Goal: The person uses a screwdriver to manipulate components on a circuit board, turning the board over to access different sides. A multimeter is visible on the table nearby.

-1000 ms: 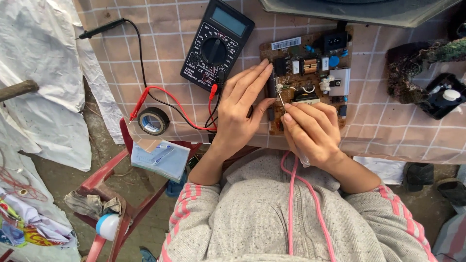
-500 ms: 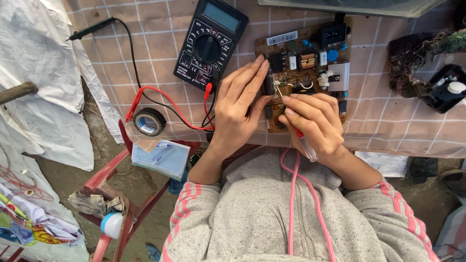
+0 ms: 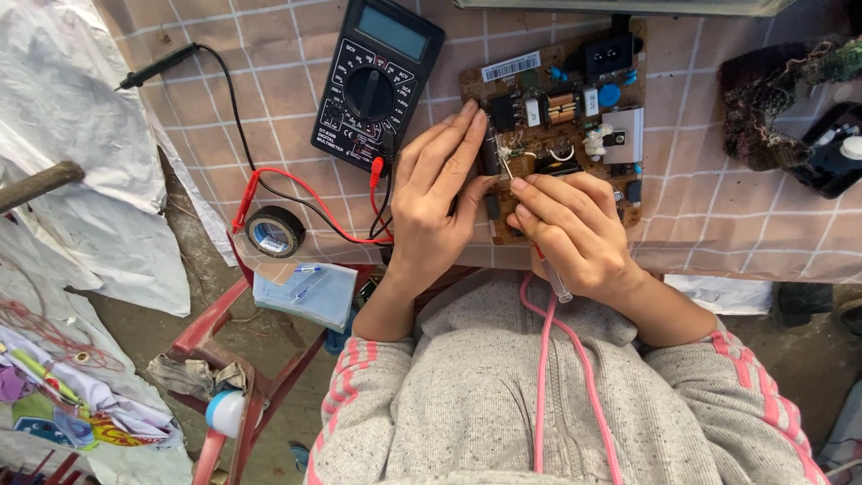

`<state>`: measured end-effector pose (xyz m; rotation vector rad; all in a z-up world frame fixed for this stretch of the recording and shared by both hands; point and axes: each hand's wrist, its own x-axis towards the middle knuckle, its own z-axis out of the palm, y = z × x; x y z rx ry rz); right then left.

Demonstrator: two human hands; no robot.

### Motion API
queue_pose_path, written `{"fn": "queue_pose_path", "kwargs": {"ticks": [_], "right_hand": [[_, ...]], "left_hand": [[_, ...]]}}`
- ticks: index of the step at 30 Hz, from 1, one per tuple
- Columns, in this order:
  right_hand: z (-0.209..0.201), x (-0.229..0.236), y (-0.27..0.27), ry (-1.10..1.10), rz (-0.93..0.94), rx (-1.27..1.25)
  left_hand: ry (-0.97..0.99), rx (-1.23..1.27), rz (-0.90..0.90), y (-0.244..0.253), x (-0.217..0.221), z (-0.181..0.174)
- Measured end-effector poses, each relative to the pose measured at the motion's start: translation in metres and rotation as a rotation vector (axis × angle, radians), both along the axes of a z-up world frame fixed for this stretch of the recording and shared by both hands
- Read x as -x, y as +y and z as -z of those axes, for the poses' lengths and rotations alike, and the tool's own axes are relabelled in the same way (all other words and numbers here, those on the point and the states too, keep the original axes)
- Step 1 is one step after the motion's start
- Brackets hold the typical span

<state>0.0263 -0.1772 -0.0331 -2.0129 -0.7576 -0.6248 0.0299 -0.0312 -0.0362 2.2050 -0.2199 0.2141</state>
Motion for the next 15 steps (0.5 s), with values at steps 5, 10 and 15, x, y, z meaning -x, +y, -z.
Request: {"fn": "queue_pose_path", "kwargs": {"ticks": [5,10,15], "right_hand": [[-0.001,-0.002,-0.001,-0.002,-0.009,-0.020],[0.005,0.000,-0.005,0.011,-0.002,-0.078],[-0.002,-0.002,-0.010,0.092,0.002,-0.199]], "left_hand": [[-0.003,0.004,-0.004,-0.001,0.000,0.001],[0.015,0.002,-0.001,0.000,-0.001,-0.002],[0.018,-0.014,0.041,0.003,-0.002,-0.002]]}}
